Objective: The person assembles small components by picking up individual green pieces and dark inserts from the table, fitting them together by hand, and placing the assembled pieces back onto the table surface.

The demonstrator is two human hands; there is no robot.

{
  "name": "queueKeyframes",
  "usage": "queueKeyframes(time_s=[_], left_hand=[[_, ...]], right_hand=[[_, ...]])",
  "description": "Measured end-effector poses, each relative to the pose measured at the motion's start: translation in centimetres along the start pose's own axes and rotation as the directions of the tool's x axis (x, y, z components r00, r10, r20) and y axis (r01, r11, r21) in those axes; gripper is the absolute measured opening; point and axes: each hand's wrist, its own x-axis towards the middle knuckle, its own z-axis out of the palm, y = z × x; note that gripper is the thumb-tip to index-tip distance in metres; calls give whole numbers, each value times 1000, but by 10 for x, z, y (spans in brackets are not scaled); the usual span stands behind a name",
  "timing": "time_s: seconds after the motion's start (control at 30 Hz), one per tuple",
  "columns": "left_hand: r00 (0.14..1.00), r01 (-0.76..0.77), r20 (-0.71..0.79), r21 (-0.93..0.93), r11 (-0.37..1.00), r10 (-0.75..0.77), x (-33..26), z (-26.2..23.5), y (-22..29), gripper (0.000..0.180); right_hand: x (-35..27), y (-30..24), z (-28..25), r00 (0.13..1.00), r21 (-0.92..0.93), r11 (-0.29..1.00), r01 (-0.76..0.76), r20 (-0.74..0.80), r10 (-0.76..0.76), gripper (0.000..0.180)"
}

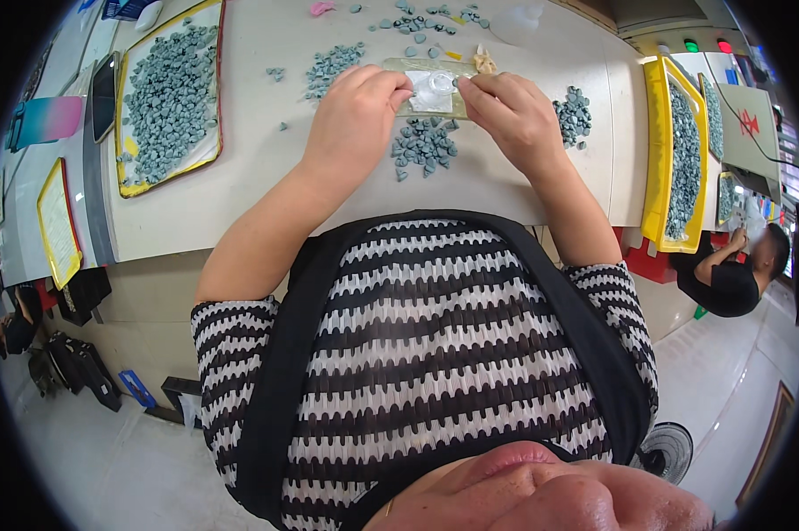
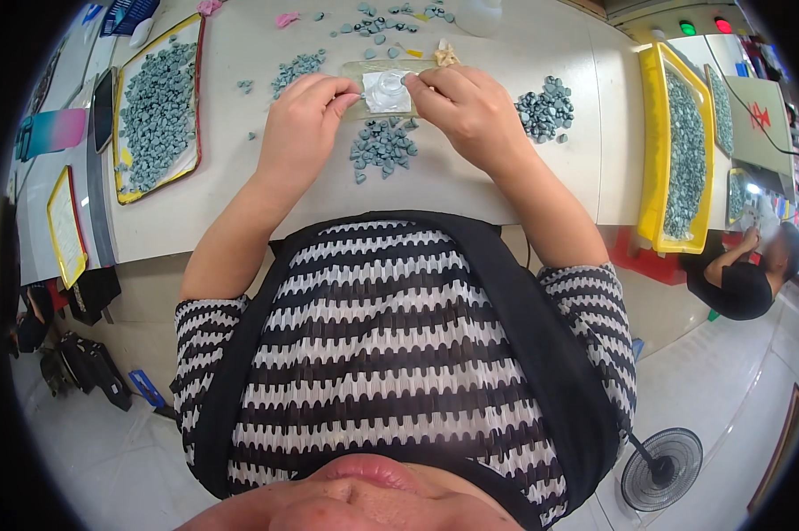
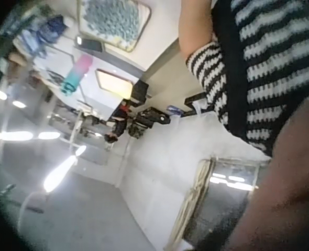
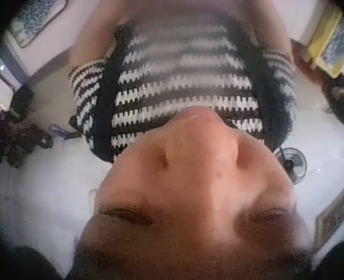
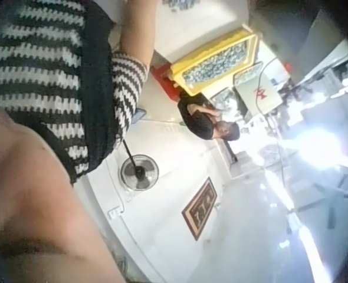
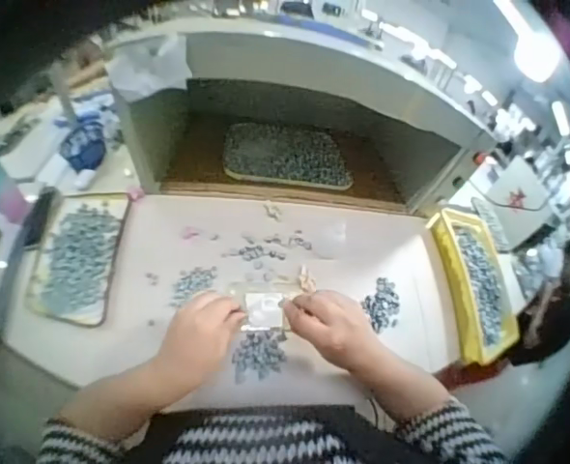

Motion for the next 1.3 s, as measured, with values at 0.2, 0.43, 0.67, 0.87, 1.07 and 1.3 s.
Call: queueKeyframes(time_s=[0.2,0.43,0.67,0.87,1.07,1.3], left_hand=[[1000,18,23,-41,999,-18,-2,1,2,10],[993,121,34,-207,971,-116,-1,-1,12,12],[988,95,-83,-330,939,-129,-1,5,19,11],[976,152,-90,-358,921,-196,2,2,26,10],[982,114,-101,-347,931,-158,2,4,24,9],[983,-25,-184,-262,965,-24,-1,8,21,9]], right_hand=[[1,-1,0,997,-46,998,39,64,-36,29],[3,-5,5,990,128,988,-85,-102,98,22],[7,-25,-3,665,719,290,-632,310,680,13],[8,-24,-5,615,761,78,-644,455,645,16],[10,-31,-4,600,736,110,-668,445,665,14],[7,-39,9,760,715,488,-500,91,644,8]])
